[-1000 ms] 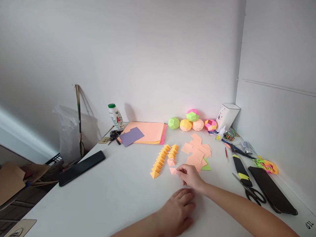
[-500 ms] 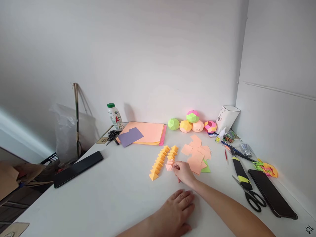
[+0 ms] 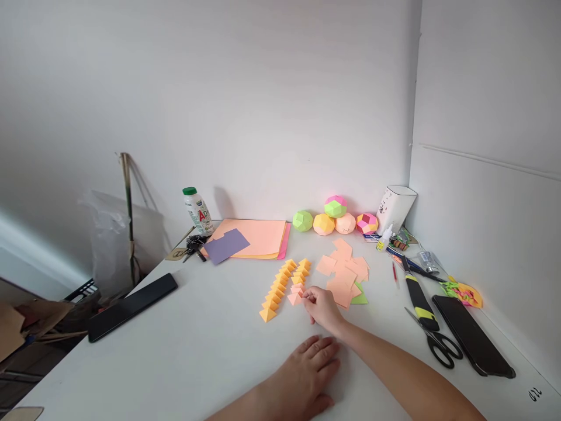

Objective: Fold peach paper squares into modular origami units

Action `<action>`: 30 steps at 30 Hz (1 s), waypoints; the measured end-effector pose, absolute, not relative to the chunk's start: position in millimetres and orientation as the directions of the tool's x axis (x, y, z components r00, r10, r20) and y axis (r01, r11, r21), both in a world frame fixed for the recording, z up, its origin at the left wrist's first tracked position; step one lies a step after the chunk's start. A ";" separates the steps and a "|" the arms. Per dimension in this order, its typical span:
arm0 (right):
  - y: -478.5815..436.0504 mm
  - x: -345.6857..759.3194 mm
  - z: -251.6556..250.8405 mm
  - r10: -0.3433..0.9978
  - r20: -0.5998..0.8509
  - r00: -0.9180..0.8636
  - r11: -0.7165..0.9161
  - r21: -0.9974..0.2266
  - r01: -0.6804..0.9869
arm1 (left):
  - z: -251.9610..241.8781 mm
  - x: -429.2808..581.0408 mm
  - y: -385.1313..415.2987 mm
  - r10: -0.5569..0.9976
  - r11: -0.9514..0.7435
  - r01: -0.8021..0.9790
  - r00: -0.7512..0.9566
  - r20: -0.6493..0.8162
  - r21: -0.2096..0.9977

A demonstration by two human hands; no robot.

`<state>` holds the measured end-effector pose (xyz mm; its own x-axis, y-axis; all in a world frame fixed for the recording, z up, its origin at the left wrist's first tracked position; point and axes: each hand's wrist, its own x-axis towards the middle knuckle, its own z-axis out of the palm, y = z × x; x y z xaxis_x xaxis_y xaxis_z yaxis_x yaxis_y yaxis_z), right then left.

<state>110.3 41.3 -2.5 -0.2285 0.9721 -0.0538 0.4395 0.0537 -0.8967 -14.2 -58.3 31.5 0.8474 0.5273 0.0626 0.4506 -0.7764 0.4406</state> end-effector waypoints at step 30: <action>43.6 191.9 -22.6 0.712 0.477 -0.515 0.514 0.146 0.845 | -5.6 -17.0 -47.0 0.474 -0.849 0.423 0.875 0.103 0.316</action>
<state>191.9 43.6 -22.6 -0.5152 0.7118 0.4774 0.8452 0.5141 0.1457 -17.0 -47.0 -5.6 0.8746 0.4737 0.1035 0.4226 -0.8494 0.3160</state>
